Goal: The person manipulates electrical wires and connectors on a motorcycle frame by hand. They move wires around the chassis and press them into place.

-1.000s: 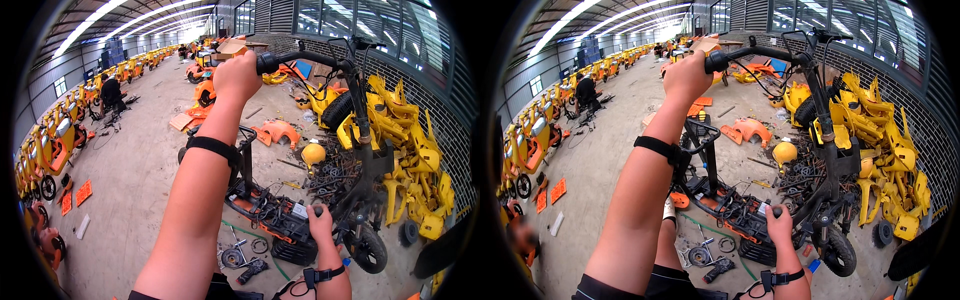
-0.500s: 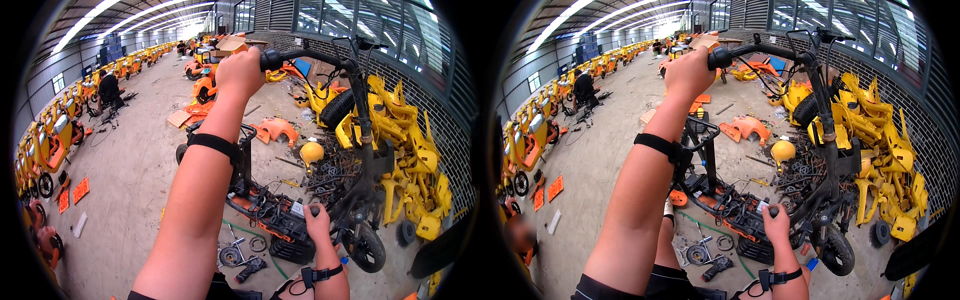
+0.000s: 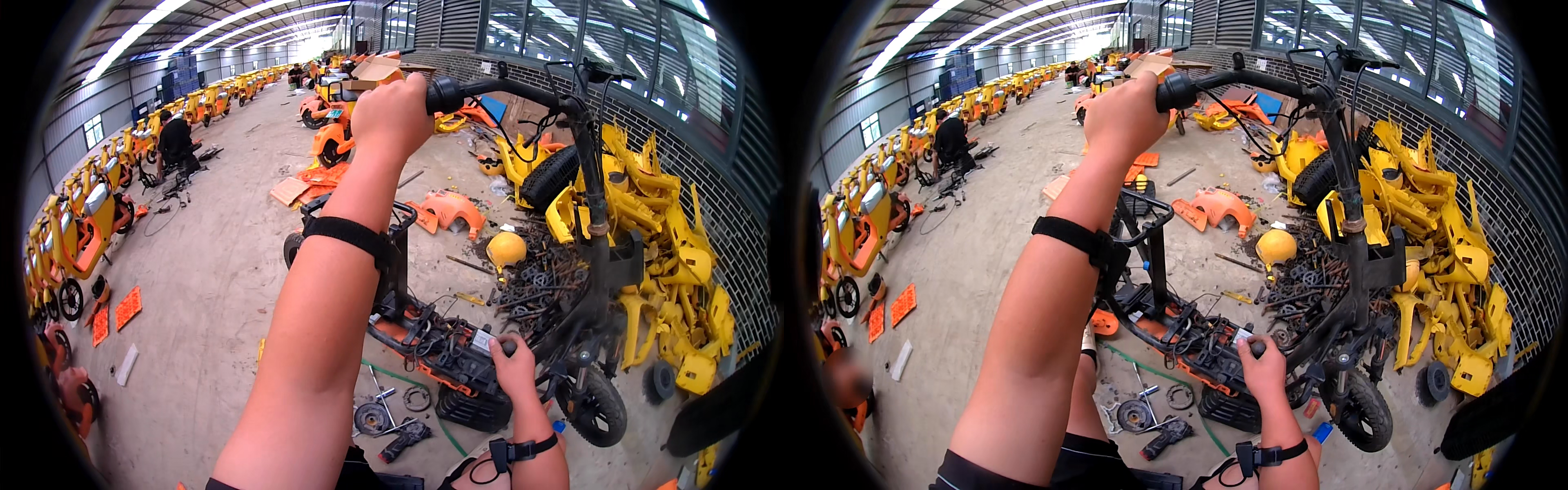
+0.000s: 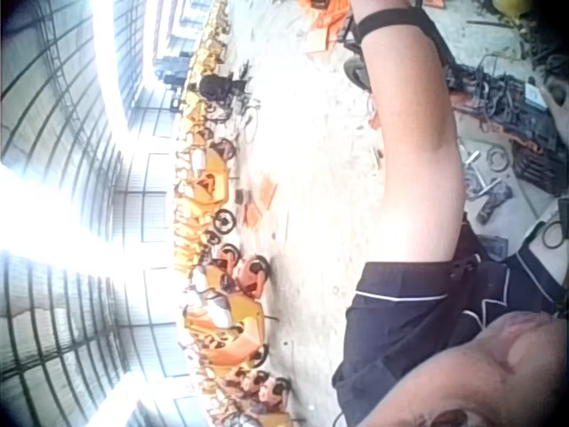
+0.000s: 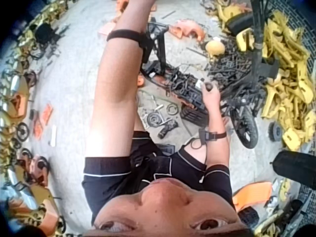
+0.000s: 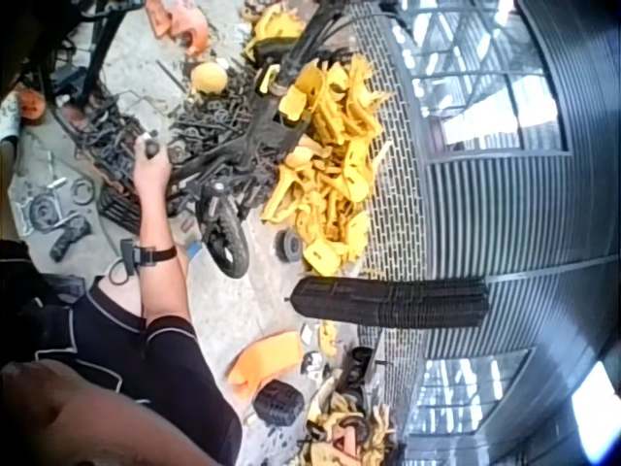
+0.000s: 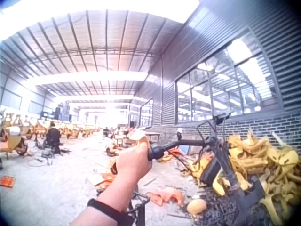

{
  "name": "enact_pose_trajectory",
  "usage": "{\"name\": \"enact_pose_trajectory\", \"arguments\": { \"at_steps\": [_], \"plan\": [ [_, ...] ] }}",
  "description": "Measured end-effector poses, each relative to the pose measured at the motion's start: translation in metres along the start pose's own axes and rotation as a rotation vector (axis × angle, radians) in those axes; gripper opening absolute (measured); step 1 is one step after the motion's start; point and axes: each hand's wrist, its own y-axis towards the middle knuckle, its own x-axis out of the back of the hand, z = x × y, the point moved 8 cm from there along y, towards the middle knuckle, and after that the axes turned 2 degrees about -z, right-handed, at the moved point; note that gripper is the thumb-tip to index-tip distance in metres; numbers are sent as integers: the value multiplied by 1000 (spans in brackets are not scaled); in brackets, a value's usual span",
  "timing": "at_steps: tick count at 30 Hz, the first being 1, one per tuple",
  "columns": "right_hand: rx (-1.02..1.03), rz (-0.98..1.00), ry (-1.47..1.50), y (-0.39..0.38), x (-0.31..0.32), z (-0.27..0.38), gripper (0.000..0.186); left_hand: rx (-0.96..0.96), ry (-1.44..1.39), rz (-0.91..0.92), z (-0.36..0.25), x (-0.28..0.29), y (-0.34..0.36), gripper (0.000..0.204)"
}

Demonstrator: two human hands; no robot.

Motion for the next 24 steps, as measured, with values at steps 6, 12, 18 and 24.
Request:
{"name": "enact_pose_trajectory", "arguments": {
  "at_steps": [6,12,18,24],
  "plan": [
    [0,30,-2,-2,-2,7,43,-1,-5,5,3,-2,1,22],
    [-6,40,14,-6,-3,11,44,-6,-17,4,3,-5,1,23],
    [32,20,4,-5,-3,11,43,-1,-2,23,3,-4,2,22],
    [31,30,-18,-6,-3,12,44,4,-6,41,3,-2,2,22]
  ]
}}
